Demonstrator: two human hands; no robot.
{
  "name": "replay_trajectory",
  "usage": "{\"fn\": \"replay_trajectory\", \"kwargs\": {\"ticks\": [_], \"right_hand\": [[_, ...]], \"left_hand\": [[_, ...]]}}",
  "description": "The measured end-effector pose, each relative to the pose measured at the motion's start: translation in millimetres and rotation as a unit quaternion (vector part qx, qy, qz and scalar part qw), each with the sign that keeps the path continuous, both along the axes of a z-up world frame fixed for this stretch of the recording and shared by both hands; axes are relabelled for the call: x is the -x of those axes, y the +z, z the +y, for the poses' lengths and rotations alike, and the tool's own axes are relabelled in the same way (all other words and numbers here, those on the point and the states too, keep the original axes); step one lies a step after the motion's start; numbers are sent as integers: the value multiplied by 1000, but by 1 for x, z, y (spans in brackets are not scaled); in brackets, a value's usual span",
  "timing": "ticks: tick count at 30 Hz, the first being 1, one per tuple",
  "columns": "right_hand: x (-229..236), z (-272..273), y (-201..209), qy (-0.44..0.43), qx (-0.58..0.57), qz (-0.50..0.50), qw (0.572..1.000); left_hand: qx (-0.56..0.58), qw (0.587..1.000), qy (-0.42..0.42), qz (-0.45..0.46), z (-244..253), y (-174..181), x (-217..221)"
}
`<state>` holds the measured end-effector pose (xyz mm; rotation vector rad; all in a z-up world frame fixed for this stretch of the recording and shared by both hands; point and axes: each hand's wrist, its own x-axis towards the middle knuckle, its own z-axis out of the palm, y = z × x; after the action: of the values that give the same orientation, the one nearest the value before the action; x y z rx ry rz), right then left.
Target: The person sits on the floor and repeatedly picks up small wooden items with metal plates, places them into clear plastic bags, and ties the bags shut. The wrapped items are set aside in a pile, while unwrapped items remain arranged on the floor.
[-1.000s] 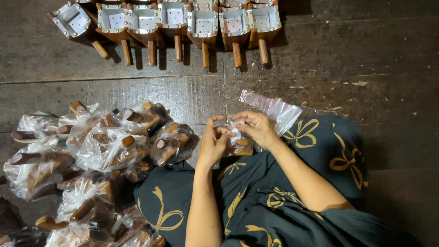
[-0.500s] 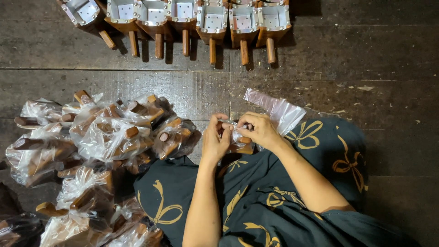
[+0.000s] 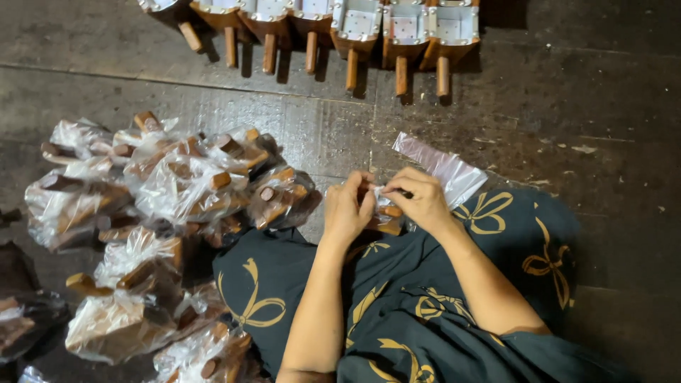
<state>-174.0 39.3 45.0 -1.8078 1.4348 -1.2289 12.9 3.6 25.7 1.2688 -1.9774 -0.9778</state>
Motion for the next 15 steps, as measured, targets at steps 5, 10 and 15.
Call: {"fn": "replay_trajectory", "kwargs": {"ticks": [5, 10, 15], "right_hand": [[14, 8, 13, 5, -56, 6, 998], [35, 14, 5, 43, -111, 14, 993], [58, 17, 4, 75, -212, 11, 974]], "left_hand": [[100, 991, 42, -83, 6, 0, -5], [120, 985, 83, -92, 11, -1, 0], [208, 976, 57, 24, 26, 18, 8]]}}
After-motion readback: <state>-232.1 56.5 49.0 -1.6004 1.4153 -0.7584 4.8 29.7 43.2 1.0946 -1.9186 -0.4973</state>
